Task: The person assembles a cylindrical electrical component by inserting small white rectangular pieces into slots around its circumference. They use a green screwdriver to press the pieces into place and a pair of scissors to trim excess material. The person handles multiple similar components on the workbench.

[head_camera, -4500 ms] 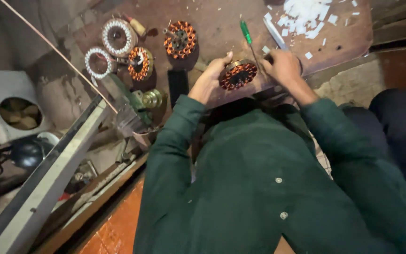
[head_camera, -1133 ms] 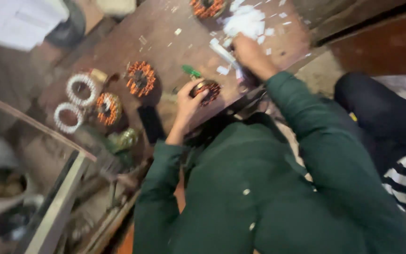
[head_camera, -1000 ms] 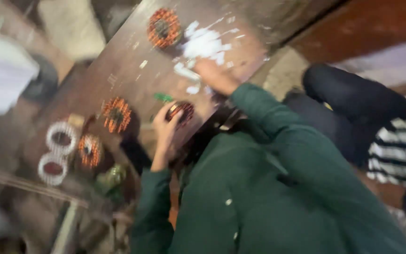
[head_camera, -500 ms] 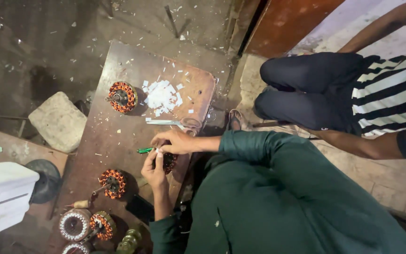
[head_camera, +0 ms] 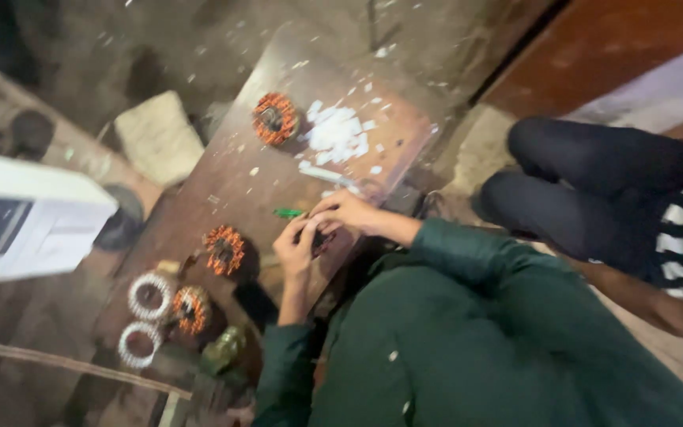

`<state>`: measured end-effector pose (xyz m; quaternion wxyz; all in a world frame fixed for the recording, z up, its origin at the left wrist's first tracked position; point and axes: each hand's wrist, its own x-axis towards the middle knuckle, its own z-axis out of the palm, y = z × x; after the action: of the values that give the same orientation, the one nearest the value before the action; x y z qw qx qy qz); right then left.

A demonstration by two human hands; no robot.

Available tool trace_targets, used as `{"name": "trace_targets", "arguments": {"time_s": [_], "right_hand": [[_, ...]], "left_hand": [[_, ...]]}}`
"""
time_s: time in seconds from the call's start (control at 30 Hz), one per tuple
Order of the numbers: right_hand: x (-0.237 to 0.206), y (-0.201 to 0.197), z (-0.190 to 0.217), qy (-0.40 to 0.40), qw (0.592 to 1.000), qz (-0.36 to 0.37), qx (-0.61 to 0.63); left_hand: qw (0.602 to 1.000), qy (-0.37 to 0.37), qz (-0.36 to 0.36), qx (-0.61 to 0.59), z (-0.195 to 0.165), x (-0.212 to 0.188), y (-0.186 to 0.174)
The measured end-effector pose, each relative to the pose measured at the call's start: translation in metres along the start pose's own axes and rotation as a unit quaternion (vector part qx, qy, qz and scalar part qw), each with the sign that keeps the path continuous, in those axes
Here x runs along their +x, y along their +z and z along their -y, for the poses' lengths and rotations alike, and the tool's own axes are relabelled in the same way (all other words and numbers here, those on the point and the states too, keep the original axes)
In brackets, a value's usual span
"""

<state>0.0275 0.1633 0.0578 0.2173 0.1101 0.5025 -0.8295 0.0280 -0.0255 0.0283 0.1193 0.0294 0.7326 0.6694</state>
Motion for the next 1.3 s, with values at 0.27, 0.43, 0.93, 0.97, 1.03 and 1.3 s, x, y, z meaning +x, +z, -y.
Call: {"name": "trace_targets", "arguments": {"time_s": [0.27, 0.43, 0.93, 0.97, 1.03, 1.3], "right_hand": [[0.007, 0.015, -0.02, -0.054, 0.995, -0.047, -0.076], [0.017, 0.016, -0.021, -0.091, 0.988, -0.051, -0.113], [0.008, 0.033, -0.033, -0.305, 0.836, -0.103, -0.445], [0.008, 0.033, -0.033, -0.31, 0.825, -0.079, -0.466], [0.006, 0.028, -0.032, -0.266, 0.812, -0.054, -0.517], [0.02, 0.005, -0.024, -0.354, 0.786, -0.013, -0.506]], "left_hand": [[0.993, 0.113, -0.039, 0.0, 0.007, -0.006, -0.004], [0.994, 0.09, -0.047, -0.029, 0.003, 0.0, -0.003], [0.979, 0.155, -0.125, 0.033, 0.006, 0.003, -0.003], [0.978, 0.166, -0.12, 0.03, 0.009, 0.002, -0.004], [0.981, 0.153, -0.106, 0.048, 0.02, -0.001, -0.011], [0.994, 0.075, -0.057, 0.052, 0.067, -0.003, -0.043]]}}
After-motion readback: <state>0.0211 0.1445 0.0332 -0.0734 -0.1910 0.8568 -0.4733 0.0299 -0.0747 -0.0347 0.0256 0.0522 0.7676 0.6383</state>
